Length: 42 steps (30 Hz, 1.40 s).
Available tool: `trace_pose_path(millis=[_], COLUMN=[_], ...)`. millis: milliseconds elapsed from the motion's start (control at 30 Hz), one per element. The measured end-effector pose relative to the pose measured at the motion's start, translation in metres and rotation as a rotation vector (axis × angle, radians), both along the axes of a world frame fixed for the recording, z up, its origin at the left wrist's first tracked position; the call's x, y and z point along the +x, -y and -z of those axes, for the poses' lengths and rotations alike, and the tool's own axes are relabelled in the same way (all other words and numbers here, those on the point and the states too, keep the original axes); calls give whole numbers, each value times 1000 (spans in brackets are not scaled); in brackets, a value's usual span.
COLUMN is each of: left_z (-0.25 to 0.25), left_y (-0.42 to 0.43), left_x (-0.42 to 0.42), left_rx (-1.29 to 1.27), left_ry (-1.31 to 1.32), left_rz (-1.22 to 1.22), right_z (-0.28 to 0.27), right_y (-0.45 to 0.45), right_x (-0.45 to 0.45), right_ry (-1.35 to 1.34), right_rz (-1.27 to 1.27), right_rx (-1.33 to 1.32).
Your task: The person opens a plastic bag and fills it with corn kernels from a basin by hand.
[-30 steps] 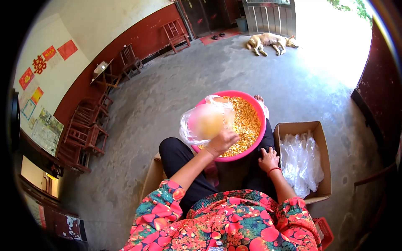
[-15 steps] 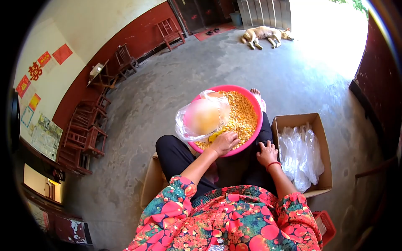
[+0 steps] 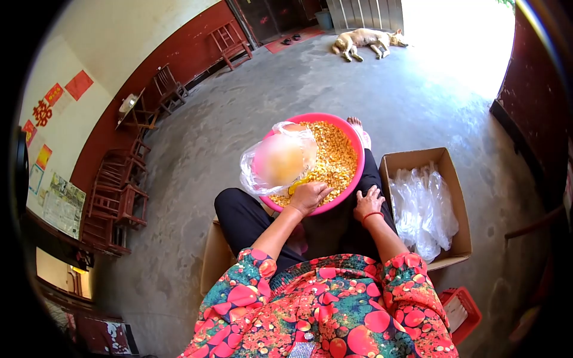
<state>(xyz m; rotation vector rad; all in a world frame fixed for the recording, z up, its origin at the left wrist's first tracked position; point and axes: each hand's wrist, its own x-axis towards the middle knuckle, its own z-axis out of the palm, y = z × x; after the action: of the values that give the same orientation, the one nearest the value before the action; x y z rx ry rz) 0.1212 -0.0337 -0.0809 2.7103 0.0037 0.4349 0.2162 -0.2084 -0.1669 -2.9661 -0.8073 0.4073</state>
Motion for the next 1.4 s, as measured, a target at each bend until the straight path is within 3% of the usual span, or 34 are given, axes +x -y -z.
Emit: trace_pose_path(millis=[833, 1100, 1233, 1400], left_z=[-3, -51, -65, -64], left_y=[-2, -34, -75, -97], left_x=[-3, -1, 3, 1], left_rx=[-115, -344, -280, -2], left_ry=[141, 262, 351, 127], left_rz=[-109, -190, -251, -455], right_z=[-20, -23, -21, -16], right_y=[10, 11, 11, 11], right_x=[-6, -8, -8, -5], right_ry=[-39, -21, -5, 10], right_rz=[-37, -56, -57, -62], right_rx=[75, 86, 73, 65])
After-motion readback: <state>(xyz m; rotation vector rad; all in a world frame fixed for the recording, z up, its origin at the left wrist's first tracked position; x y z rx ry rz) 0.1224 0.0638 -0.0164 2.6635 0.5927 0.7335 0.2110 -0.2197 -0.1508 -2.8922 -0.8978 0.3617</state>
